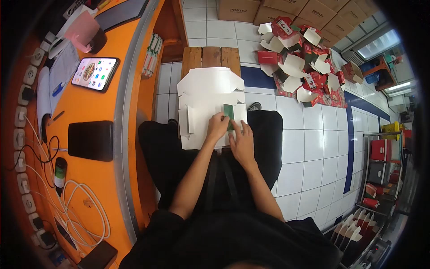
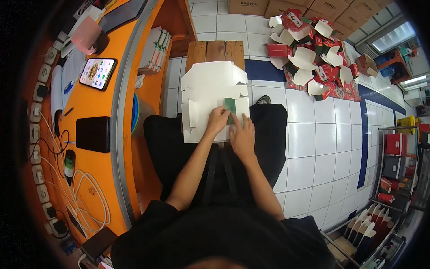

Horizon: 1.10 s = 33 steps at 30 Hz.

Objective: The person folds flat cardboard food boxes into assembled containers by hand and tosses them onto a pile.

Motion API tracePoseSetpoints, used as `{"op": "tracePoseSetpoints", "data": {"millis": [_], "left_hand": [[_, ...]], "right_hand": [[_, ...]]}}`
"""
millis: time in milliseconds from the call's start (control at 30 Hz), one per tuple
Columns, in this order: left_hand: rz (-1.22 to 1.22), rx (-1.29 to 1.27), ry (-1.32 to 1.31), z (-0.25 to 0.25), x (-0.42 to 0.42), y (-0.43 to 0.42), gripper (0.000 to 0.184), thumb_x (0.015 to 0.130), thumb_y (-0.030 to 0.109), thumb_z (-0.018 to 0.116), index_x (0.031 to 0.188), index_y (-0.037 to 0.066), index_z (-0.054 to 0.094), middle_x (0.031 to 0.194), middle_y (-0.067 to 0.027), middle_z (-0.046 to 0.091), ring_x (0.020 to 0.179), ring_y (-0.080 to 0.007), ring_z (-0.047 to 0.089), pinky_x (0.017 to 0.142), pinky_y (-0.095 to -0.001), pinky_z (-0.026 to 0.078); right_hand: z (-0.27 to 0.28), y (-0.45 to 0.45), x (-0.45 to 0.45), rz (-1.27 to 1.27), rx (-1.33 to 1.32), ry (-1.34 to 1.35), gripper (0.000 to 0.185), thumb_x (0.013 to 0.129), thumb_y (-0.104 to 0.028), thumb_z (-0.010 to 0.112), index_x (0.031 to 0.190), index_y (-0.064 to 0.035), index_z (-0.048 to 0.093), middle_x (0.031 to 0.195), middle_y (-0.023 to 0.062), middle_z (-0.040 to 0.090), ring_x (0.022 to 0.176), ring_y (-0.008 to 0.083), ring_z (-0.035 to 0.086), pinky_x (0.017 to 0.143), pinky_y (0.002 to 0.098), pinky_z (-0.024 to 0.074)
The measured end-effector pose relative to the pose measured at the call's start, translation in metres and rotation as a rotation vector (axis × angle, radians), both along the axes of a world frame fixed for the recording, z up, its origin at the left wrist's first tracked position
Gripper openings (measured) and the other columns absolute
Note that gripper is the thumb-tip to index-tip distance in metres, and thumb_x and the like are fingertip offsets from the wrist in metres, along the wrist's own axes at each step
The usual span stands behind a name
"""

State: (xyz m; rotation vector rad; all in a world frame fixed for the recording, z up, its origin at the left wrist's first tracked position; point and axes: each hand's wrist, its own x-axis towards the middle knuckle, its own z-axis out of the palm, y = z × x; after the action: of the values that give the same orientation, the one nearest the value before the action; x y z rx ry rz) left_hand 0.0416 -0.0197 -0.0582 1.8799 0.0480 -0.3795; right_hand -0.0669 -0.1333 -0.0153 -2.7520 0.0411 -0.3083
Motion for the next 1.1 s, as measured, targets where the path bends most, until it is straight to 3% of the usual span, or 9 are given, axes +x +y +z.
{"op": "tracePoseSetpoints", "data": {"millis": [100,233,267,500,700,833,967,1033,1100], "left_hand": [[0.032,-0.121,0.048,-0.03,0.012,0.006,0.031,0.097,0.026,0.068,0.106,-0.003,0.073,0.09,-0.017,0.077,0.081,-0.0273,0.075,0.074,-0.0417,0.06],[0.113,-0.562,0.263,0.033,0.006,0.014,0.018,0.103,0.007,0.061,0.115,-0.003,0.071,0.1,-0.0086,0.074,0.086,-0.0172,0.073,0.074,-0.0322,0.062],[0.067,-0.531,0.251,0.04,0.004,0.013,0.018,0.104,0.008,0.062,0.116,-0.003,0.07,0.104,-0.0092,0.074,0.089,-0.0161,0.072,0.079,-0.0323,0.062],[-0.097,-0.372,0.068,0.013,-0.014,0.001,0.026,0.103,0.001,0.059,0.127,-0.003,0.067,0.104,-0.008,0.076,0.09,-0.0155,0.072,0.078,-0.0285,0.06],[-0.212,-0.186,0.135,0.054,-0.034,0.011,0.048,0.1,0.005,0.062,0.147,-0.001,0.058,0.116,-0.0188,0.077,0.091,-0.0157,0.073,0.081,-0.0327,0.06],[0.005,0.12,-0.364,0.059,-0.022,0.049,0.044,0.095,0.002,0.062,0.139,0.005,0.063,0.116,-0.0146,0.073,0.103,-0.028,0.071,0.092,-0.0395,0.056],[0.231,0.523,-0.552,0.075,0.007,0.116,0.033,0.101,0.017,0.066,0.13,0.003,0.067,0.11,-0.0127,0.072,0.105,-0.0266,0.068,0.094,-0.0403,0.054],[0.214,0.128,0.035,0.067,0.016,0.135,0.039,0.105,0.034,0.064,0.126,0.001,0.066,0.108,-0.0093,0.071,0.102,-0.0217,0.068,0.093,-0.0376,0.054],[0.086,-0.134,0.14,0.065,0.014,0.139,0.064,0.101,0.054,0.066,0.131,-0.003,0.065,0.116,-0.0122,0.073,0.101,-0.0187,0.069,0.086,-0.0347,0.055]], "right_hand": [[0.025,-0.003,-0.01,-0.268,0.498,-0.072,0.055,0.098,-0.012,0.068,0.15,-0.0013,0.051,0.146,0.0278,0.054,0.135,0.0405,0.052,0.113,0.0471,0.0433],[0.014,-0.012,-0.014,-0.433,0.841,0.081,0.037,0.097,-0.012,0.07,0.131,0.0028,0.064,0.115,0.0213,0.069,0.101,0.0346,0.071,0.085,0.0423,0.0578],[0.012,-0.007,-0.011,-0.399,0.827,-0.012,0.025,0.099,-0.01,0.069,0.121,0.0019,0.069,0.104,0.0174,0.072,0.086,0.0323,0.072,0.076,0.0415,0.0585],[0.029,0.011,0.009,-0.165,0.433,-0.128,0.021,0.101,-0.007,0.064,0.12,-0.0033,0.072,0.108,0.0176,0.07,0.093,0.0378,0.072,0.078,0.0453,0.0573],[0.016,0.009,0.019,-0.361,0.651,0.015,0.03,0.099,-0.016,0.068,0.125,-0.0012,0.07,0.11,0.0242,0.07,0.1,0.0439,0.071,0.087,0.0492,0.0554],[-0.01,-0.005,0.019,-0.297,0.549,0.019,0.032,0.099,-0.015,0.065,0.126,0.001,0.07,0.114,0.0281,0.07,0.105,0.0462,0.069,0.092,0.0502,0.0539],[0.002,-0.017,0.019,-0.313,0.63,0.025,0.034,0.1,-0.007,0.055,0.13,0.0043,0.067,0.115,0.0289,0.071,0.109,0.046,0.069,0.096,0.0493,0.0531],[0.007,-0.018,0.017,-0.308,0.641,-0.047,0.033,0.1,-0.005,0.054,0.129,0.0047,0.067,0.115,0.0288,0.071,0.107,0.0452,0.069,0.096,0.0481,0.0534],[0.01,-0.015,0.016,-0.269,0.625,-0.08,0.034,0.101,-0.003,0.052,0.131,0.0048,0.066,0.114,0.0284,0.071,0.106,0.0442,0.07,0.094,0.0475,0.0537]]}}
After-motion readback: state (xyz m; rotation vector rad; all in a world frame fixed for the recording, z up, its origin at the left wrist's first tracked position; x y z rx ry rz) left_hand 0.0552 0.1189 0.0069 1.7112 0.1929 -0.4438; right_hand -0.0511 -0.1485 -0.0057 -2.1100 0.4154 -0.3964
